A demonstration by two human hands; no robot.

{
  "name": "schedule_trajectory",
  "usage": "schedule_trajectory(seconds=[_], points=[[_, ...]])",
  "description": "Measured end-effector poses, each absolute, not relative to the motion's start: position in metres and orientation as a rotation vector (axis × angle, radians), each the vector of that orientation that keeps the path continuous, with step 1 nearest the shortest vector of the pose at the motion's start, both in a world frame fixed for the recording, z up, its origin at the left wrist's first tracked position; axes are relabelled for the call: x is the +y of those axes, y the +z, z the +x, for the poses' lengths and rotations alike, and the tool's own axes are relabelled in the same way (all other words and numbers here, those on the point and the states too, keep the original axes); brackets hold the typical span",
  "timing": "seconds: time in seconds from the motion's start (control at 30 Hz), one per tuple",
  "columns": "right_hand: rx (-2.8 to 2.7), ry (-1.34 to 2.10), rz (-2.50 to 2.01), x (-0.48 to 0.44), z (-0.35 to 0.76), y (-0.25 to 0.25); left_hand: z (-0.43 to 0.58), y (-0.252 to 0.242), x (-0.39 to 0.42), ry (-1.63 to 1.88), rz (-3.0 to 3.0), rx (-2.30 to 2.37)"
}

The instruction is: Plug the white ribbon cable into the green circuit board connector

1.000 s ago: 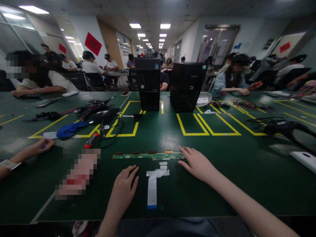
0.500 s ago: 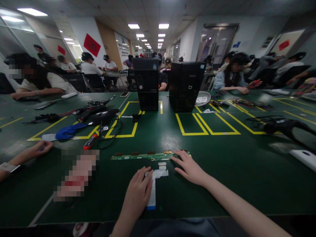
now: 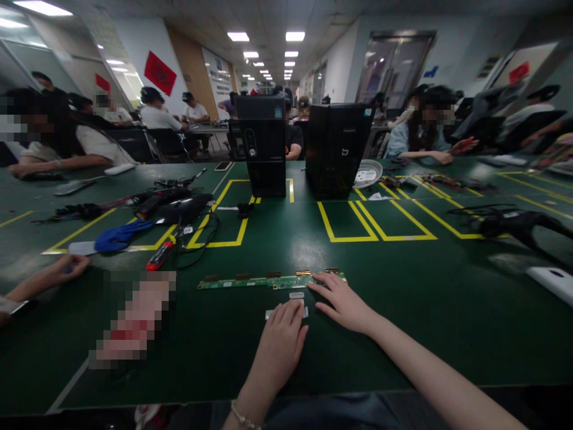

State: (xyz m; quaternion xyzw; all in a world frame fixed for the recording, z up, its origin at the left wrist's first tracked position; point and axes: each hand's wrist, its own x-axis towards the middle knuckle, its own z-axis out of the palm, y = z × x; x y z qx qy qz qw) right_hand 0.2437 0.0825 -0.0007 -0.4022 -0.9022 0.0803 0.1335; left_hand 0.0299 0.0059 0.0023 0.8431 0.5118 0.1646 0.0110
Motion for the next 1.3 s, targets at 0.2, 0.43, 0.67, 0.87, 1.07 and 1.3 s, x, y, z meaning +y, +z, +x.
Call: schedule_trajectory(seconds=[0.2,0.43,0.67,0.87,1.07,1.3], points=[[-2.615,0.244,-1.168,0.082,0.244,-0.001,0.037,-0.004,0.010,0.516,2.629,1.582],[-2.606,0.249,-1.166,0.083,0.244,-0.001,0.036,-0.008,0.013,0.532,2.612,1.577],[-2.606,0.255,-1.162,0.083,0.244,0.000,0.036,-0.011,0.014,0.579,2.597,1.573],[-2.611,0.255,-1.170,0.083,0.244,-0.001,0.035,-0.007,0.015,0.517,2.588,1.542],[-2.620,0.250,-1.175,0.083,0.244,-0.001,0.035,-0.008,0.014,0.535,2.594,1.541],[-2.606,0.251,-1.170,0.082,0.244,-0.001,0.037,-0.009,0.014,0.575,2.579,1.557]])
